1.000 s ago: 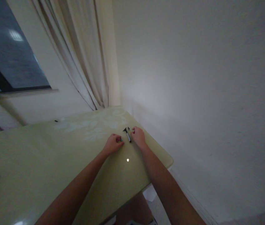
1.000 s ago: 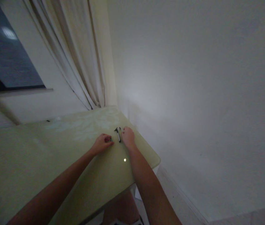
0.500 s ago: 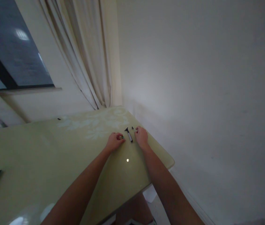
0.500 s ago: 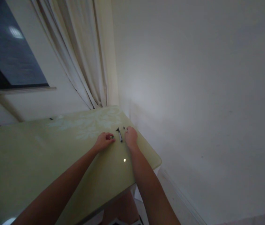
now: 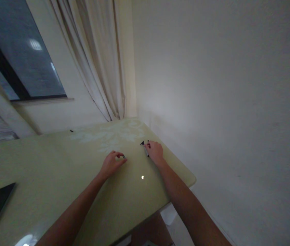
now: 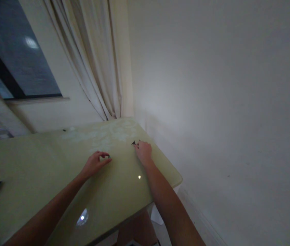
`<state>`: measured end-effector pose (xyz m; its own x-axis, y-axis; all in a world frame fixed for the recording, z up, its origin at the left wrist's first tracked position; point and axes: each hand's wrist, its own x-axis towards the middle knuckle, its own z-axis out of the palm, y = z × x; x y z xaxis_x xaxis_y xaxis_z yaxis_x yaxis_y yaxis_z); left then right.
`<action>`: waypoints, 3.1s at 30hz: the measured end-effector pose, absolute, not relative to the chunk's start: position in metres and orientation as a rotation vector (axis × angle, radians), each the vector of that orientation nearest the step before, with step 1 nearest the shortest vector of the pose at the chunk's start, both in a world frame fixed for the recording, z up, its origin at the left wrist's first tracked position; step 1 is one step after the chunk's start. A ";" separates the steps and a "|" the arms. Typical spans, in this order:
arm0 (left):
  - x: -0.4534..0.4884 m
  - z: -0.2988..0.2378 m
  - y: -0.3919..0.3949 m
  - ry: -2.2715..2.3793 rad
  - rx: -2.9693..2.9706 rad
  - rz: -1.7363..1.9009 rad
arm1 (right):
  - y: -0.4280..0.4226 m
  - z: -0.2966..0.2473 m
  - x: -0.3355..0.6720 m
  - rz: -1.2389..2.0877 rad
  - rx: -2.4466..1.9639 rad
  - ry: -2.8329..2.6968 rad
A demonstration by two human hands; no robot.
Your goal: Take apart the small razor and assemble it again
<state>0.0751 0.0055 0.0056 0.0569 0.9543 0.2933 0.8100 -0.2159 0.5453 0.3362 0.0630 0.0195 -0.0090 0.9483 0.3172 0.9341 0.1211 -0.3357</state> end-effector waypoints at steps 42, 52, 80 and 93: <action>-0.072 -0.009 -0.039 2.261 1.978 0.675 | 0.072 0.021 0.357 0.366 -1.751 -1.764; 0.002 0.009 -0.055 2.283 1.958 0.570 | 0.047 0.013 0.202 0.424 -1.299 -2.194; 0.030 0.029 -0.073 1.485 1.588 1.256 | 0.002 0.022 0.221 1.861 -0.453 -1.646; 0.035 0.019 -0.073 1.072 1.218 1.323 | -0.013 0.035 0.223 2.083 -0.330 -1.612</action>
<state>0.0346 -0.0732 0.0192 0.0078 0.9941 0.1077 -0.1006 -0.1064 0.9892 0.2233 -0.0134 0.0346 -0.8548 0.5091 0.1004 -0.2248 -0.1891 -0.9559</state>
